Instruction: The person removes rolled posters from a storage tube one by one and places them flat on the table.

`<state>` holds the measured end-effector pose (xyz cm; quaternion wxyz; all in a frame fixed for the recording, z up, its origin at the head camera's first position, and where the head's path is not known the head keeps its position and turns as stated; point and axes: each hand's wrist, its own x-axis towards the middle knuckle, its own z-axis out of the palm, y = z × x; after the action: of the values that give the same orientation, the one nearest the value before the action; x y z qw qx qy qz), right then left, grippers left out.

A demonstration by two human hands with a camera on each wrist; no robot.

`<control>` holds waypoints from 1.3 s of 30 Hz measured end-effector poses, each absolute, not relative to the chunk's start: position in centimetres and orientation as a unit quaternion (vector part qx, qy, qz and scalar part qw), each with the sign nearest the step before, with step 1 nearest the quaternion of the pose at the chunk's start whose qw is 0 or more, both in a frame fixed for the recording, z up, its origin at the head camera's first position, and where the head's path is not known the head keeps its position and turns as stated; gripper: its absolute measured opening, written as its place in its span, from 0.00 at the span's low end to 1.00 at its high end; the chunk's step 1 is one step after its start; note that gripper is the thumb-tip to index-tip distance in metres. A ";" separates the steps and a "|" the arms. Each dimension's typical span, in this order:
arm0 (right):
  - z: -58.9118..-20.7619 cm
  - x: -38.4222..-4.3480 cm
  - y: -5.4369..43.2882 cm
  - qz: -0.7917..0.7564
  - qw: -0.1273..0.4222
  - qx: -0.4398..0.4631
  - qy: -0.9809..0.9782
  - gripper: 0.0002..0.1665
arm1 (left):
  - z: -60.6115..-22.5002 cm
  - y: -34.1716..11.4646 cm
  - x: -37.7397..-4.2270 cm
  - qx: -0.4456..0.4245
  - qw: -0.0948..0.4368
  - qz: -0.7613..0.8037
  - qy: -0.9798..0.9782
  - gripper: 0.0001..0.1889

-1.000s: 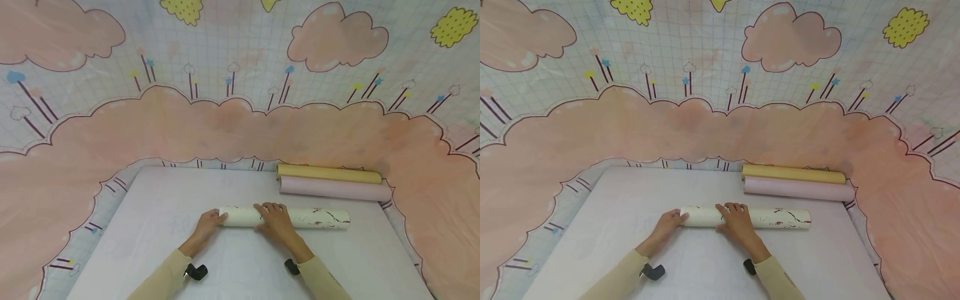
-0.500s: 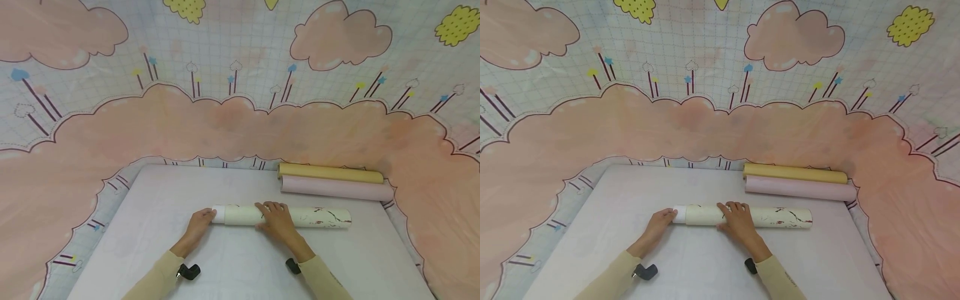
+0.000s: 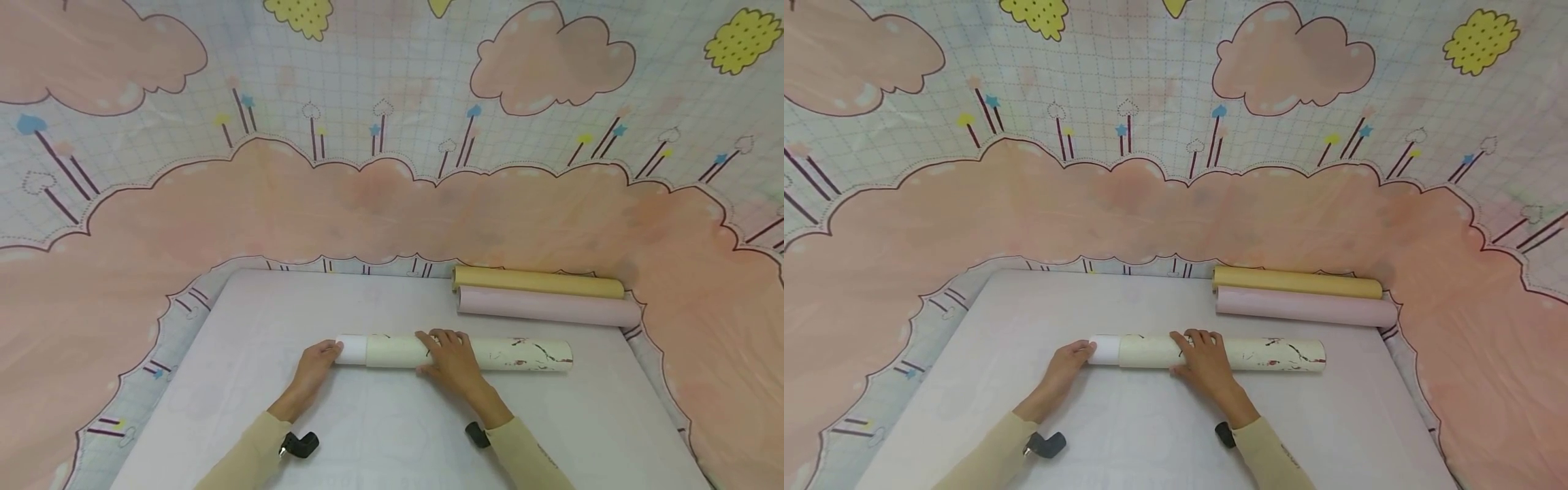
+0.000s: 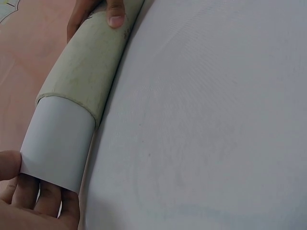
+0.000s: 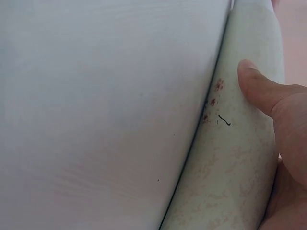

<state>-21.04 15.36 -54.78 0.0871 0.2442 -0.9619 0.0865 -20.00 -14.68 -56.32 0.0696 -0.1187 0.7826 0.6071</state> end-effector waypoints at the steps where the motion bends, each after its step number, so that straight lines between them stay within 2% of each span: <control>1: -54.8 -21.0 15.4 0.084 0.088 0.243 -0.962 0.44 | -56.3 -14.8 -20.0 -0.121 0.070 0.607 0.782 0.17; 20: -55.1 -21.1 15.6 0.095 0.109 0.248 -0.958 0.43 | -55.8 -16.8 -19.9 -0.131 0.060 0.607 0.782 0.20; 26: -55.0 -21.1 15.5 0.100 0.093 0.244 -0.960 0.44 | -55.6 -17.6 -19.8 -0.132 0.063 0.608 0.780 0.21; 39: -54.9 -20.7 15.4 0.105 0.084 0.241 -0.961 0.43 | -55.6 -19.4 -19.0 -0.146 0.084 0.610 0.774 0.30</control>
<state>-20.69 15.40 -54.86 0.0836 0.2414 -0.9611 0.1049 -18.99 -19.38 -55.55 0.0837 -0.1456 0.7742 0.6103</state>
